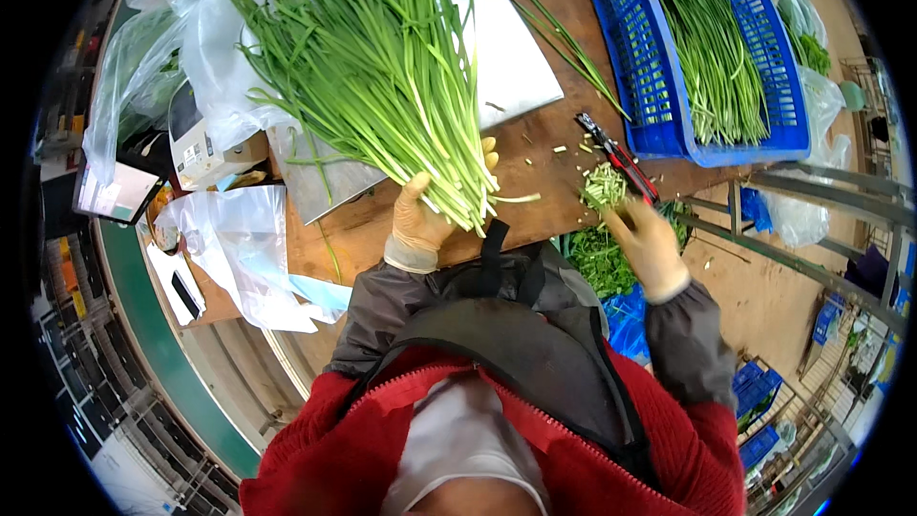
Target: The person gathers green onions from a blue basket, trims the root ends with a knife, and places the trimmed bunches into plastic bags on a table. The person repeats this process for multiple bunches, arranging them in bags and on the table.
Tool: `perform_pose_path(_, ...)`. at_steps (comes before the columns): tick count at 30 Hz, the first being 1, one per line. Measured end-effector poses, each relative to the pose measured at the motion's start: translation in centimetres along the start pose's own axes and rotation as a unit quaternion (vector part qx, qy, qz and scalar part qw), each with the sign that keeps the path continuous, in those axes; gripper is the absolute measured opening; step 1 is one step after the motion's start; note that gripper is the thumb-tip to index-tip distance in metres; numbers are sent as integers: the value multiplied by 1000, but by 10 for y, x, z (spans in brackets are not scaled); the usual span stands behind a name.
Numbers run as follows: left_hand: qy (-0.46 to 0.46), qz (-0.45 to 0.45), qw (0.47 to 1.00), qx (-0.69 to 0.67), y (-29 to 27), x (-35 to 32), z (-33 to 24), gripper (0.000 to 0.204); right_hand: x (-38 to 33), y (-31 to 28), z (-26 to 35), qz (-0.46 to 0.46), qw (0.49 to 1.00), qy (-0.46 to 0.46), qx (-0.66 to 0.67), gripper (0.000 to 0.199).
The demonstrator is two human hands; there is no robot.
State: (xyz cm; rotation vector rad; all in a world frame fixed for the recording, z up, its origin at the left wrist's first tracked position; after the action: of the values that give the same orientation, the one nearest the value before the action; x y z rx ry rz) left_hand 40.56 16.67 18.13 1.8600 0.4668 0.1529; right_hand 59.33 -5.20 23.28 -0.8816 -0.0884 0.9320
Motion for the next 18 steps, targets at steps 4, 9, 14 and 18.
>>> perform_pose_path(4, 21, -93, 995, 30, -15, -4, 4, 62, 54, 54, 145, -68, 953, -296, 5, 22)
perform_pose_path(9, -11, -74, 997, -17, -31, -15, 6, 56, 69, 87, 157, 8, 937, -263, -232, 15)
perform_pose_path(14, 42, -143, 979, 139, -10, -4, 8, 63, 40, 61, 136, 38, 960, -275, -24, 23)
perform_pose_path(18, -26, -191, 976, 101, -14, -9, -2, 44, 73, 22, 136, 107, 967, -7, 229, 51)
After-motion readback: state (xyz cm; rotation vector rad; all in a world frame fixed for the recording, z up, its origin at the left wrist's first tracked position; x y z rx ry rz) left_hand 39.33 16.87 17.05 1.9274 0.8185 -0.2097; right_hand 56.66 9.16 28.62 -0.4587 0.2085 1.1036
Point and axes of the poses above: each hand's wrist, its own x-axis towards the middle knuckle, its own y-axis out of the palm, z = x × y, the point moved 2 cm from there along x, towards the middle knuckle, and after that the axes turned 4 degrees about x, right-handed, at the moved point
